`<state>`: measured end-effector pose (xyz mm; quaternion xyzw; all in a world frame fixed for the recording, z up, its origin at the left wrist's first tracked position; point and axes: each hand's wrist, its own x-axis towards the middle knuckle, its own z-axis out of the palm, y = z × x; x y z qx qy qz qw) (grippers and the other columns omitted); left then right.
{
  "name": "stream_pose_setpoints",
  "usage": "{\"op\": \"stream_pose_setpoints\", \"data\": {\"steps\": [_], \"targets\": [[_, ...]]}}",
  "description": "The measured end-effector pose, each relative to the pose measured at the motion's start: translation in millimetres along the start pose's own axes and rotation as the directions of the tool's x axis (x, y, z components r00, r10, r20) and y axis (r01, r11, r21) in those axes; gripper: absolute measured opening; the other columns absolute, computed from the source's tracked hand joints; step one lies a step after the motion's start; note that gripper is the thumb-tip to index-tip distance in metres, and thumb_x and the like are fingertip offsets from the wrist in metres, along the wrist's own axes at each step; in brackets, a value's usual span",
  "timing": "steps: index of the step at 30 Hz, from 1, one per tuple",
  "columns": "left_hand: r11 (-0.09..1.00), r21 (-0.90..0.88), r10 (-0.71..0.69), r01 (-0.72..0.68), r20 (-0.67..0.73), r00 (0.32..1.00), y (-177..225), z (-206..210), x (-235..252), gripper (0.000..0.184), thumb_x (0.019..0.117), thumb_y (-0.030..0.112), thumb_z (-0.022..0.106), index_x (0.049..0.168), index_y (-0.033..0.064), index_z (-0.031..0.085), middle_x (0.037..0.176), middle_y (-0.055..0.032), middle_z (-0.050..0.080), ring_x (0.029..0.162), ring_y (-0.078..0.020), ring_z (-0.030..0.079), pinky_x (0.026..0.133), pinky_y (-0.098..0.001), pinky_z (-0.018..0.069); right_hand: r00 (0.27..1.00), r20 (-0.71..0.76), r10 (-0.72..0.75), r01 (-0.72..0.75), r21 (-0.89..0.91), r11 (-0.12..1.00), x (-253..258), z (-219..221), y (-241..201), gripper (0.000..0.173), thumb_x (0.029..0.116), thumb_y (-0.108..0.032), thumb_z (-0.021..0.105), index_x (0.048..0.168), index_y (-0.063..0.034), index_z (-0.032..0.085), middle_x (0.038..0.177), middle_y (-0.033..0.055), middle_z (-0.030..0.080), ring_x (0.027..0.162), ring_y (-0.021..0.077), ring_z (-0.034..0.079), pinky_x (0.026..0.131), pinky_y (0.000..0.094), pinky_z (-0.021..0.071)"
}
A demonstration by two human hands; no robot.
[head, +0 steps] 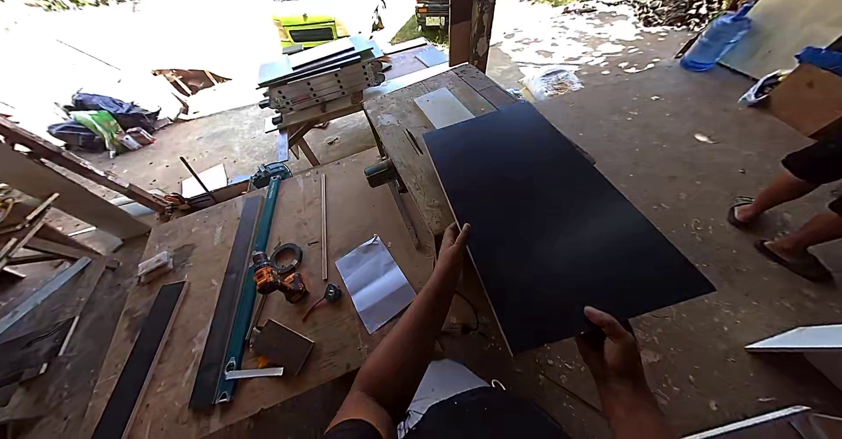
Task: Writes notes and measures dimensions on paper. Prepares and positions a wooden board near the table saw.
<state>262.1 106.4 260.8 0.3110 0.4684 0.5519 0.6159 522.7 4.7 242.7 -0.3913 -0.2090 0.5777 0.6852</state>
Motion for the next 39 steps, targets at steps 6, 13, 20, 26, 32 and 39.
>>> {"op": "stream_pose_setpoints", "data": {"steps": [6, 13, 20, 26, 32, 39], "targets": [[0.953, -0.143, 0.223, -0.266, -0.259, 0.94, -42.9, -8.3, -85.3, 0.058, 0.0982, -0.004, 0.06, 0.15, -0.0047, 0.033, 0.118, -0.0225, 0.067, 0.096, -0.0274, 0.073, 0.084, -0.0442, 0.0641, 0.943, 0.203, 0.262, -0.278, 0.054, 0.959, -80.3, -72.5, 14.0, 0.056, 0.0693, -0.021, 0.095, 0.118, -0.0152, 0.068, 0.106, 0.0095, 0.077, 0.093, 0.0227, 0.076, 0.084, 0.0461, 0.0647], [0.952, -0.057, 0.258, -0.3, -0.376, 0.89, -48.5, -74.0, -161.3, 0.043, 0.1024, -0.002, 0.052, 0.143, -0.0037, 0.04, 0.11, -0.0167, 0.07, 0.09, -0.0213, 0.074, 0.079, -0.0388, 0.0651, 0.915, 0.357, 0.185, -0.204, 0.015, 0.979, -36.1, -114.2, -23.5, 0.106, 0.0675, -0.029, 0.095, 0.156, -0.0275, 0.036, 0.133, 0.0125, 0.065, 0.112, 0.0308, 0.07, 0.091, 0.0526, 0.062], [0.966, 0.043, 0.249, -0.254, -0.407, 0.879, -45.7, -103.7, -179.4, 0.041, 0.1033, -0.001, 0.052, 0.143, -0.0032, 0.041, 0.111, -0.0145, 0.071, 0.092, -0.0191, 0.074, 0.08, -0.0364, 0.0646, 0.802, 0.549, 0.238, -0.068, -0.311, 0.948, -22.7, -113.1, -29.9, 0.1, 0.0671, -0.009, 0.092, 0.153, -0.0037, 0.043, 0.138, 0.0172, 0.062, 0.12, 0.0307, 0.066, 0.099, 0.0452, 0.0597], [0.963, 0.1, 0.268, -0.249, -0.411, 0.871, -52.0, -101.2, -151.3, 0.083, 0.1004, -0.004, 0.055, 0.166, 0.0152, 0.008, 0.155, -0.0168, 0.043, 0.116, -0.0194, 0.067, 0.09, -0.0354, 0.0614, 0.736, 0.616, 0.281, 0.079, -0.49, 0.868, 2.5, -111.9, -39.1, 0.118, 0.0649, -0.017, 0.096, 0.159, 0.0008, 0.027, 0.15, 0.0162, 0.052, 0.13, 0.0279, 0.061, 0.103, 0.0428, 0.0586], [0.97, 0.137, 0.242, -0.203, -0.397, 0.885, -43.1, -108.6, -143.0, 0.079, 0.1022, -0.003, 0.054, 0.166, 0.0183, 0.012, 0.153, -0.0132, 0.047, 0.117, -0.0167, 0.066, 0.092, -0.0337, 0.0608, 0.738, 0.596, 0.315, 0.121, -0.577, 0.808, 5.6, -106.5, -40.1, 0.108, 0.068, -0.002, 0.091, 0.158, 0.0031, 0.031, 0.148, 0.0159, 0.056, 0.127, 0.0244, 0.064, 0.103, 0.0382, 0.0587], [0.978, 0.112, 0.208, -0.178, -0.41, 0.888, -38.9, -113.4, -136.2, 0.079, 0.1027, -0.002, 0.054, 0.166, 0.0218, 0.013, 0.15, -0.0136, 0.05, 0.112, -0.0182, 0.068, 0.089, -0.0359, 0.0616, 0.684, 0.718, 0.127, 0.566, -0.633, 0.528, 9.5, -107.5, -39.5, 0.063, 0.0803, -0.029, 0.088, 0.138, -0.0123, 0.067, 0.163, 0.0158, 0.038, 0.146, 0.0253, 0.046, 0.115, 0.0401, 0.0485]]}}
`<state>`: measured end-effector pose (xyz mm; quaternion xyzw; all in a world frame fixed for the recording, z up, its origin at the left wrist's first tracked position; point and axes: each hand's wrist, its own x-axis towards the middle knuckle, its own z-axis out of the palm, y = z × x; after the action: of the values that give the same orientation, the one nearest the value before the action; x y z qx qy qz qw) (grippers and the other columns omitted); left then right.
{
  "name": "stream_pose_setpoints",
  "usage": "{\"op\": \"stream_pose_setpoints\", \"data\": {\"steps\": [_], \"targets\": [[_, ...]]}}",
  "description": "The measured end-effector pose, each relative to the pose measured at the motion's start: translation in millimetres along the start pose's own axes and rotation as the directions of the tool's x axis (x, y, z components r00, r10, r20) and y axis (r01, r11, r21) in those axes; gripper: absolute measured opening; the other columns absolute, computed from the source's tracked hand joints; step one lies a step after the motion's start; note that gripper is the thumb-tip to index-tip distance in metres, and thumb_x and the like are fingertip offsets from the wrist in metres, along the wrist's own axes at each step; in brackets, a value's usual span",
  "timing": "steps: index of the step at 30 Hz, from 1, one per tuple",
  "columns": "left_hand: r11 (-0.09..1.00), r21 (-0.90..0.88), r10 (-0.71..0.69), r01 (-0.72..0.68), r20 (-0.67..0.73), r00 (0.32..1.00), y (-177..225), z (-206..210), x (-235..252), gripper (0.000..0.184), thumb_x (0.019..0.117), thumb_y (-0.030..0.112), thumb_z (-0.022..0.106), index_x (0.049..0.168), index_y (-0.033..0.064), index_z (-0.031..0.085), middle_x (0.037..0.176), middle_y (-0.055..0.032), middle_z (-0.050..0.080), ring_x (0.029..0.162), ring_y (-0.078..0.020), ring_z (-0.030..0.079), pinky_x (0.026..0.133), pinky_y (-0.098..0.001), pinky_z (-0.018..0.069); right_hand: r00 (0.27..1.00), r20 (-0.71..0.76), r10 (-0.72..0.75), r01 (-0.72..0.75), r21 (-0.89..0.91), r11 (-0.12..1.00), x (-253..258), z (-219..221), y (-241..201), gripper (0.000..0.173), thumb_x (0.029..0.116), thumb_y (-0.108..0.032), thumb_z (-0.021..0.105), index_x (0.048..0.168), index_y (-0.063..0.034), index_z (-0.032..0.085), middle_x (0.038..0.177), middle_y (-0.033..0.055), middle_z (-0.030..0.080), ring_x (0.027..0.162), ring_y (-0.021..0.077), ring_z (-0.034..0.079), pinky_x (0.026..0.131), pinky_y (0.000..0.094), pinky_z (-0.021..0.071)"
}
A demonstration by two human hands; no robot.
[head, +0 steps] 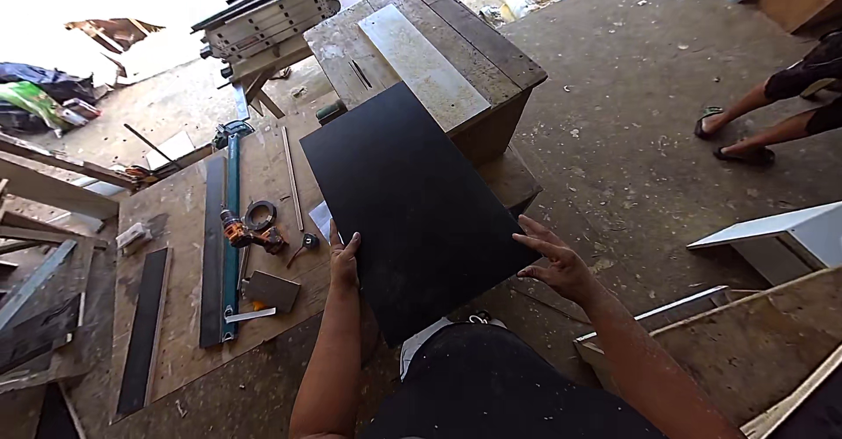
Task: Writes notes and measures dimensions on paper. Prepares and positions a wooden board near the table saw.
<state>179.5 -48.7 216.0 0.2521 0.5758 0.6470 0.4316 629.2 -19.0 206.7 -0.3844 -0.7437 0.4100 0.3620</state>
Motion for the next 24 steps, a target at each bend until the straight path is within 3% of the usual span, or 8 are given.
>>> {"op": "stream_pose_setpoints", "data": {"steps": [7, 9, 11, 13, 16, 19, 22, 24], "targets": [[0.999, -0.008, -0.043, 0.043, -0.016, 0.999, 6.1, -1.6, 11.9, 0.078, 0.1026, 0.0, 0.056, 0.165, 0.0267, 0.017, 0.147, -0.0138, 0.054, 0.11, -0.0215, 0.07, 0.087, -0.0391, 0.0623, 0.996, 0.022, -0.085, 0.087, -0.143, 0.986, 8.5, 3.7, -0.6, 0.048, 0.0886, -0.035, 0.08, 0.131, -0.0149, 0.072, 0.161, 0.0154, 0.043, 0.145, 0.024, 0.048, 0.117, 0.04, 0.0465], [0.999, -0.011, -0.044, 0.044, -0.018, 0.999, 6.3, -2.4, 12.7, 0.079, 0.1025, 0.0, 0.056, 0.165, 0.0265, 0.017, 0.146, -0.014, 0.054, 0.109, -0.0217, 0.07, 0.087, -0.0392, 0.0624, 0.999, 0.033, -0.032, 0.035, -0.091, 0.995, 10.8, 2.7, -1.8, 0.061, 0.0845, -0.037, 0.084, 0.137, -0.0104, 0.067, 0.163, 0.0181, 0.038, 0.144, 0.0248, 0.048, 0.114, 0.0389, 0.049], [0.999, -0.01, -0.038, 0.038, -0.022, 0.999, 6.1, -3.6, 12.9, 0.08, 0.1018, 0.0, 0.057, 0.166, 0.0265, 0.017, 0.145, -0.0147, 0.055, 0.109, -0.0229, 0.07, 0.087, -0.0406, 0.0627, 0.983, 0.069, 0.169, -0.177, 0.144, 0.974, 16.4, 1.8, -11.1, 0.09, 0.0794, -0.034, 0.088, 0.151, -0.0001, 0.046, 0.162, 0.0158, 0.038, 0.137, 0.0207, 0.055, 0.106, 0.0363, 0.0558], [0.996, 0.053, -0.062, 0.064, -0.049, 0.997, 6.2, -3.6, 15.7, 0.08, 0.1011, 0.003, 0.061, 0.165, 0.0268, 0.019, 0.143, -0.0155, 0.057, 0.109, -0.0247, 0.07, 0.087, -0.0423, 0.0627, 0.903, 0.104, 0.416, -0.42, 0.413, 0.808, 26.6, 3.3, -22.7, 0.096, 0.0798, -0.028, 0.086, 0.155, 0.0003, 0.033, 0.14, 0.0142, 0.062, 0.111, 0.0243, 0.072, 0.09, 0.0413, 0.0639], [0.924, 0.323, -0.145, 0.204, -0.197, 0.97, 5.3, 1.3, 17.4, 0.051, 0.1044, 0.026, 0.062, 0.149, 0.0101, 0.045, 0.124, -0.018, 0.067, 0.102, -0.0253, 0.072, 0.088, -0.0442, 0.0611, 0.85, 0.101, 0.518, -0.498, 0.479, 0.723, 33.8, 6.4, -35.9, 0.054, 0.0829, 0.001, 0.075, 0.133, 0.0038, 0.057, 0.106, 0.0184, 0.075, 0.091, 0.0297, 0.076, 0.077, 0.0441, 0.0663], [0.833, 0.452, -0.124, 0.319, -0.409, 0.904, -10.7, 8.5, 18.5, 0.06, 0.1047, 0.054, 0.052, 0.105, -0.0039, 0.069, 0.1, -0.022, 0.07, 0.095, -0.0304, 0.068, 0.086, -0.0516, 0.0542, 0.943, 0.038, 0.33, -0.32, 0.378, 0.869, 34.6, 2.8, -87.4, 0.047, 0.0797, 0.001, 0.079, 0.123, 0.002, 0.062, 0.103, 0.0129, 0.076, 0.089, 0.0225, 0.077, 0.079, 0.0357, 0.0667], [0.899, 0.308, -0.172, 0.312, -0.407, 0.897, -38.1, 15.7, 6.0, 0.074, 0.1088, 0.059, 0.03, 0.121, -0.0034, 0.067, 0.118, -0.0241, 0.07, 0.111, -0.0315, 0.068, 0.097, -0.0547, 0.0544, 0.998, -0.008, 0.054, -0.054, 0.083, 0.995, 23.6, 7.2, -150.4, 0.051, 0.0856, -0.021, 0.079, 0.13, -0.0013, 0.065, 0.109, 0.0043, 0.077, 0.092, 0.0105, 0.076, 0.083, 0.0285, 0.0657], [0.959, 0.104, -0.215, 0.263, -0.333, 0.918, -53.6, 28.2, -0.6, 0.073, 0.1103, 0.057, 0.021, 0.128, 0.0007, 0.064, 0.115, -0.0206, 0.07, 0.105, -0.0271, 0.068, 0.092, -0.0511, 0.0556, 0.97, 0.027, -0.24, 0.241, -0.032, 0.97, 9.0, 23.4, -188.3, 0.054, 0.0901, -0.033, 0.076, 0.132, -0.0003, 0.066, 0.111, 0.0077, 0.076, 0.097, 0.0099, 0.074, 0.086, 0.0303, 0.0641]]}}
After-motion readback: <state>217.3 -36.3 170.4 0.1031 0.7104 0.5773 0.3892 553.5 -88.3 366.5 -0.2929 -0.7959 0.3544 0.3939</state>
